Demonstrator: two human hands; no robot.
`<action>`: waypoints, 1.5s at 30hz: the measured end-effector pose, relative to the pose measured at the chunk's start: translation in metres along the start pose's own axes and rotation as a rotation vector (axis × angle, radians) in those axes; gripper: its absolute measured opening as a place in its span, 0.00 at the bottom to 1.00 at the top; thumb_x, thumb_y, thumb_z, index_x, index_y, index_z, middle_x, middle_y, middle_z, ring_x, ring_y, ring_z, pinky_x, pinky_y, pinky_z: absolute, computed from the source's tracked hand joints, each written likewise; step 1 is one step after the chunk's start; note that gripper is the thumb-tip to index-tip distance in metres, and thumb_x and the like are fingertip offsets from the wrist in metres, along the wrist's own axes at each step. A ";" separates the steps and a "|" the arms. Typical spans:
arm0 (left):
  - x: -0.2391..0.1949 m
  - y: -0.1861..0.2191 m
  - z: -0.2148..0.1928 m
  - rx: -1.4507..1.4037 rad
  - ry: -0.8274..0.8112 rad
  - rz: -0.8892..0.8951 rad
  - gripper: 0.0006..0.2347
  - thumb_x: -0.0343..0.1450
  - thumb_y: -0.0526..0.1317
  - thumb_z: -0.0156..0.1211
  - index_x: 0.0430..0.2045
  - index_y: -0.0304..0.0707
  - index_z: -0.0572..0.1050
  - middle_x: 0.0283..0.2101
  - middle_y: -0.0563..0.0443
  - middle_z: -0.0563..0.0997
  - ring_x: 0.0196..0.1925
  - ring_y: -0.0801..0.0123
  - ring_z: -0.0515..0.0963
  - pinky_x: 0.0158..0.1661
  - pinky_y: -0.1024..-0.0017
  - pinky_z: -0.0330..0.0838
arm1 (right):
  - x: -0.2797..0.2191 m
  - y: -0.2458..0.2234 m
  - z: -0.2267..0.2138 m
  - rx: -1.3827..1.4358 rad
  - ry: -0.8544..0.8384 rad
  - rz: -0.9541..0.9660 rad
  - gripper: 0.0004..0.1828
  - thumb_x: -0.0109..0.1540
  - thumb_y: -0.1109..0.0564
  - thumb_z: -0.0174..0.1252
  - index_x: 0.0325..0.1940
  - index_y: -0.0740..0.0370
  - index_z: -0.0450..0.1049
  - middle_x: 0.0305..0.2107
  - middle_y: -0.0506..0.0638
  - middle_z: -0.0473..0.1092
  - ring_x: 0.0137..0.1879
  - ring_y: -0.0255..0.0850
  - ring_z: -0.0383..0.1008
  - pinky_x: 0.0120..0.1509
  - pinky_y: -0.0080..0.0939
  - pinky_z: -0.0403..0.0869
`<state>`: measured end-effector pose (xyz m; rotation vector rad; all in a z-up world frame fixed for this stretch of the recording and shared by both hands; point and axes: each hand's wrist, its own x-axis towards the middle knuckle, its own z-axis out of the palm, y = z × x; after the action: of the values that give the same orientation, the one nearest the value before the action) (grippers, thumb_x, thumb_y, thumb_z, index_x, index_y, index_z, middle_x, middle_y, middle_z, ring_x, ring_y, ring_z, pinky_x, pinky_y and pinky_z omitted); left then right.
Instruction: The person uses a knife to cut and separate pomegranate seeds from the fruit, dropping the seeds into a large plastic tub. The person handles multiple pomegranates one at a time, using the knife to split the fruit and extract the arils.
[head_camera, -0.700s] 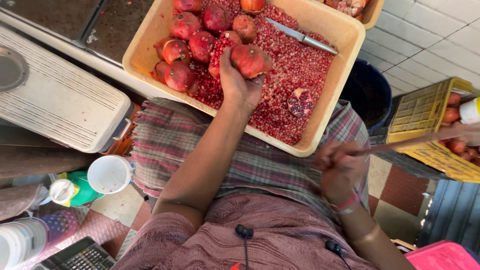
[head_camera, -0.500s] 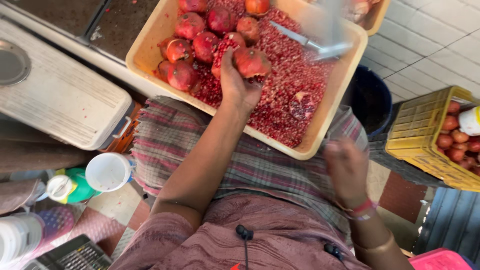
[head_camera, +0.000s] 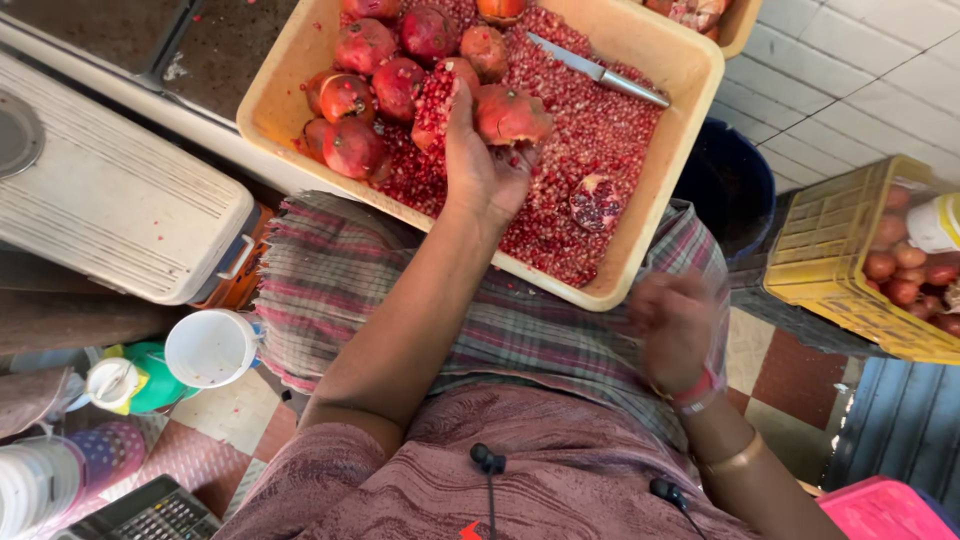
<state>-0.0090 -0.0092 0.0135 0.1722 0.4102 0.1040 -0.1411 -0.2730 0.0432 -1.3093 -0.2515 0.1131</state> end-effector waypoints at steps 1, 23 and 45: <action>0.002 -0.003 -0.002 -0.004 -0.019 0.021 0.19 0.74 0.57 0.51 0.40 0.39 0.72 0.38 0.44 0.80 0.44 0.57 0.80 0.49 0.58 0.75 | 0.005 -0.002 -0.004 -0.354 -0.076 0.018 0.15 0.73 0.46 0.51 0.43 0.61 0.68 0.25 0.49 0.64 0.29 0.35 0.63 0.33 0.38 0.63; -0.003 0.000 0.002 -0.044 -0.164 -0.002 0.23 0.71 0.54 0.61 0.54 0.35 0.72 0.52 0.43 0.79 0.55 0.55 0.78 0.56 0.56 0.76 | 0.026 -0.033 0.008 -0.915 -0.224 -0.195 0.16 0.75 0.49 0.45 0.46 0.65 0.68 0.27 0.54 0.66 0.31 0.42 0.66 0.36 0.43 0.66; 0.009 0.004 -0.004 -0.112 -0.079 -0.015 0.17 0.72 0.47 0.60 0.51 0.39 0.72 0.49 0.48 0.79 0.55 0.57 0.77 0.60 0.52 0.73 | 0.020 -0.029 -0.010 -0.824 -0.050 0.105 0.21 0.72 0.45 0.49 0.32 0.61 0.68 0.18 0.48 0.61 0.22 0.38 0.62 0.25 0.40 0.61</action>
<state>-0.0027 -0.0034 0.0077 0.0631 0.3263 0.1052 -0.1216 -0.2851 0.0712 -2.1415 -0.2840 0.1373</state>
